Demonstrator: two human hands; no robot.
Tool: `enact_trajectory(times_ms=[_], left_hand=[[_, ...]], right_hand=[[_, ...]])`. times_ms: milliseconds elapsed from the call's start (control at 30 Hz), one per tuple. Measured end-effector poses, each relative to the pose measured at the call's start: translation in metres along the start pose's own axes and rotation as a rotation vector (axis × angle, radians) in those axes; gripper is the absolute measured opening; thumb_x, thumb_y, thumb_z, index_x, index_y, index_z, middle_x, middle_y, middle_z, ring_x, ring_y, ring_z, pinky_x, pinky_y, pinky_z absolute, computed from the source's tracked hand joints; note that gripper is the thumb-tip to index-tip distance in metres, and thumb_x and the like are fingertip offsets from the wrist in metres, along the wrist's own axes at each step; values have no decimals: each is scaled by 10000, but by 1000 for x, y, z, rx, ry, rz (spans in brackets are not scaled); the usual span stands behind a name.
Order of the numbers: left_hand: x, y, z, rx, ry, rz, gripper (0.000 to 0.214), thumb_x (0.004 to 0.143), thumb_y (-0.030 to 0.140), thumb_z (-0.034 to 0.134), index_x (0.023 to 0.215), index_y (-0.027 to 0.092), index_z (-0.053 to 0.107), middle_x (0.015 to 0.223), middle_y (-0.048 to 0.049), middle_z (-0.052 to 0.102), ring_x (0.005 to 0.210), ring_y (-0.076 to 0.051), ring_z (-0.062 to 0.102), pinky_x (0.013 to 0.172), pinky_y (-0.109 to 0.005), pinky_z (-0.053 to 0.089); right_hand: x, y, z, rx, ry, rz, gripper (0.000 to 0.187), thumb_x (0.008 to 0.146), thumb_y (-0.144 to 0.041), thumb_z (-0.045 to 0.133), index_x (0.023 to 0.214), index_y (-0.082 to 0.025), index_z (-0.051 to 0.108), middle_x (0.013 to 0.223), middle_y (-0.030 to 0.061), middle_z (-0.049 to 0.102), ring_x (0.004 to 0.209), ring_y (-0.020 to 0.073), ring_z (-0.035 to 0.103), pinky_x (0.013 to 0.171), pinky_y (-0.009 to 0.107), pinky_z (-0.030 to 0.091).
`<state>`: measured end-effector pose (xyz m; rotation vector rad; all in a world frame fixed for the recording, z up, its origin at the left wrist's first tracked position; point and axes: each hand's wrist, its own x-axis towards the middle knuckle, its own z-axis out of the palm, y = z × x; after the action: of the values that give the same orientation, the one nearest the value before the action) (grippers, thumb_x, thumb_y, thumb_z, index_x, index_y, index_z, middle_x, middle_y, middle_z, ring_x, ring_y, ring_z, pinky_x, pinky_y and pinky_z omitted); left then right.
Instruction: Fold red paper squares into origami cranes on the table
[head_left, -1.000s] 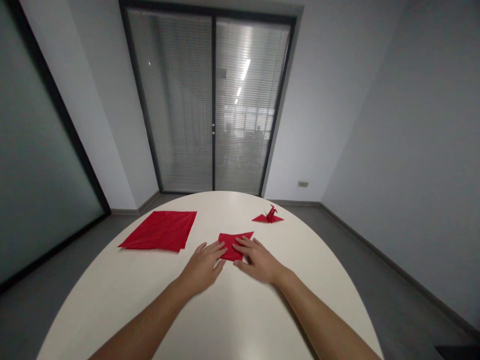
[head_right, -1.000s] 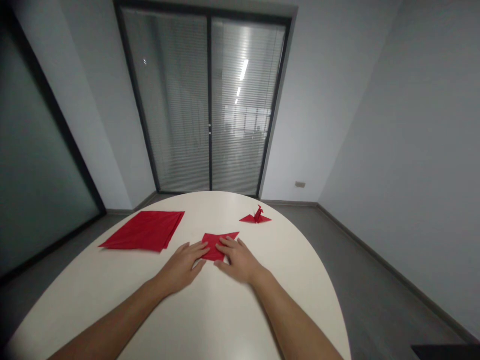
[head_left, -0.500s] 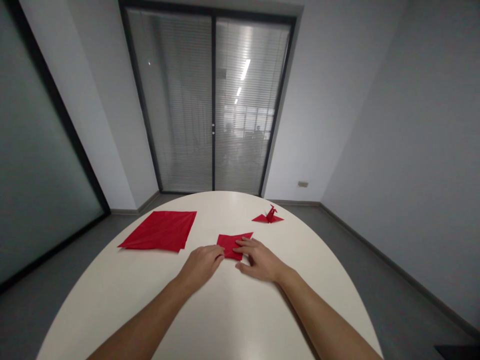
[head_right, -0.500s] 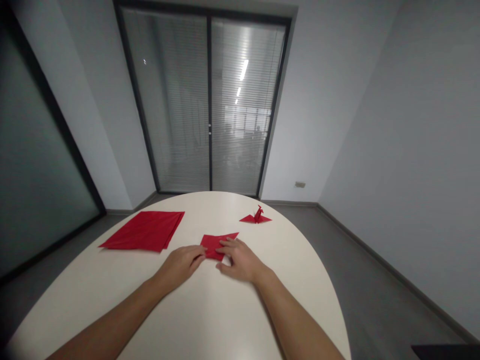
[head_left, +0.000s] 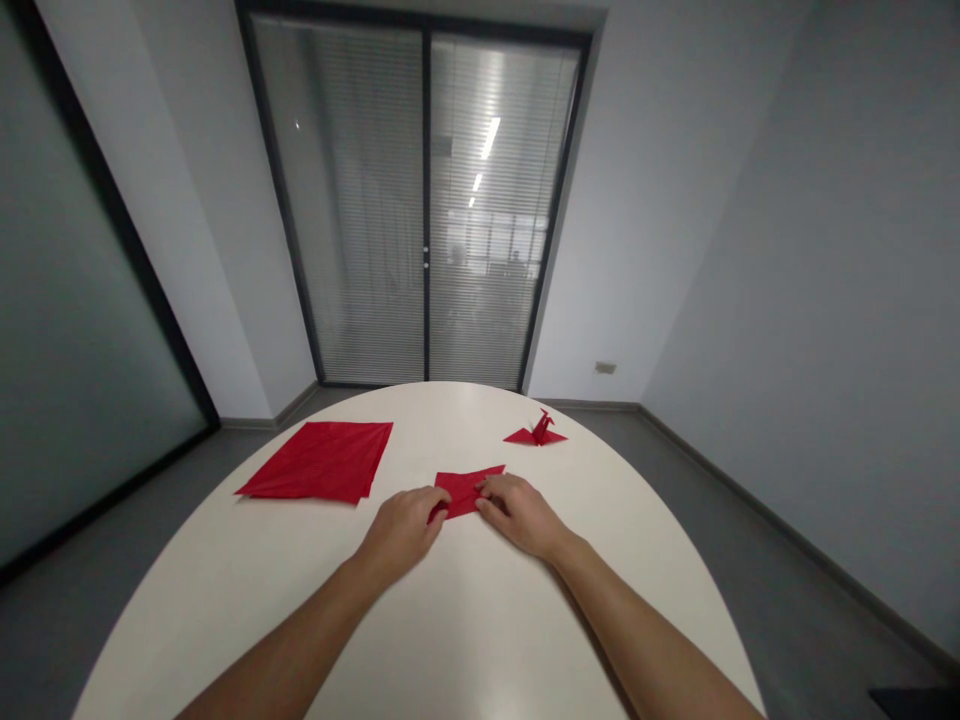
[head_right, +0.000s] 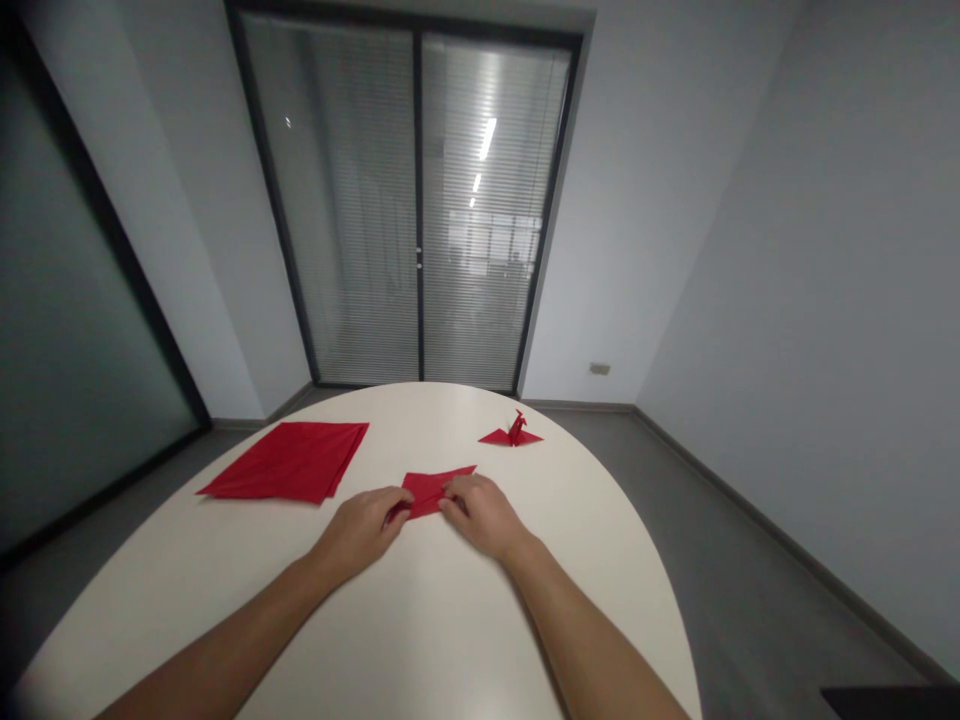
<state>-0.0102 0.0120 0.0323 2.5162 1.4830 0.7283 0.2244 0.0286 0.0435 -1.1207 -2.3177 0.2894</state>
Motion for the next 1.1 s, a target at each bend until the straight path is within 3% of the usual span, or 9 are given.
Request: enact_trajectory(times_ms=[133, 267, 467, 600, 800, 933, 1100], left_hand=[[-1, -3, 0, -54, 0, 69, 313, 918, 118, 543, 1181, 244, 659, 1124, -31, 739, 1005, -213, 680, 902, -328, 501], [-2, -4, 3, -43, 4, 153, 321, 924, 99, 539, 1142, 257, 713, 1164, -30, 718, 1046, -209, 655, 950, -346, 499], [-3, -3, 4, 37, 2, 159, 321, 923, 99, 542, 1119, 250, 747, 1191, -51, 706, 1070, -241, 632, 941, -398, 508], [-3, 1, 0, 68, 43, 175, 261, 931, 155, 552, 1085, 228, 750, 1154, -73, 712, 1041, -256, 632, 942, -438, 498], [-4, 4, -5, -13, -5, 282, 240, 892, 147, 574, 1057, 225, 729, 1142, -54, 715, 1087, -243, 625, 1014, -445, 465], [-5, 0, -5, -57, -56, 345, 342, 872, 121, 566, 1178, 230, 674, 1312, -60, 666, 1281, -241, 550, 1154, -466, 364], [-7, -7, -1, -62, -93, 335, 446, 870, 120, 559, 1296, 241, 610, 1409, -69, 608, 1354, -246, 501, 1170, -473, 365]], right_hand=[[3, 0, 6, -18, 31, 31, 120, 954, -228, 570, 878, -189, 654, 864, 43, 703, 813, 187, 618, 761, 297, 445], [3, 5, 11, -19, 49, 96, 65, 916, -209, 614, 942, -190, 672, 895, 48, 705, 825, 195, 617, 757, 303, 450], [3, 8, 9, -38, 89, 58, 191, 902, -173, 630, 1070, -203, 717, 1024, 70, 729, 967, 225, 621, 873, 351, 465], [2, 4, 11, -43, 35, -69, 203, 942, -216, 599, 1080, -223, 747, 1097, 67, 739, 1021, 235, 625, 936, 385, 459], [3, 2, 14, -11, -16, -113, 297, 957, -241, 572, 1224, -218, 700, 1189, 85, 728, 1101, 246, 637, 1004, 409, 470], [3, 2, 11, 8, -53, -129, 370, 925, -268, 609, 1289, -227, 656, 1268, 79, 702, 1239, 271, 590, 1097, 446, 425], [0, 0, 10, 23, -103, -72, 506, 872, -307, 662, 1361, -200, 585, 1377, 104, 634, 1360, 331, 498, 1130, 495, 396]])
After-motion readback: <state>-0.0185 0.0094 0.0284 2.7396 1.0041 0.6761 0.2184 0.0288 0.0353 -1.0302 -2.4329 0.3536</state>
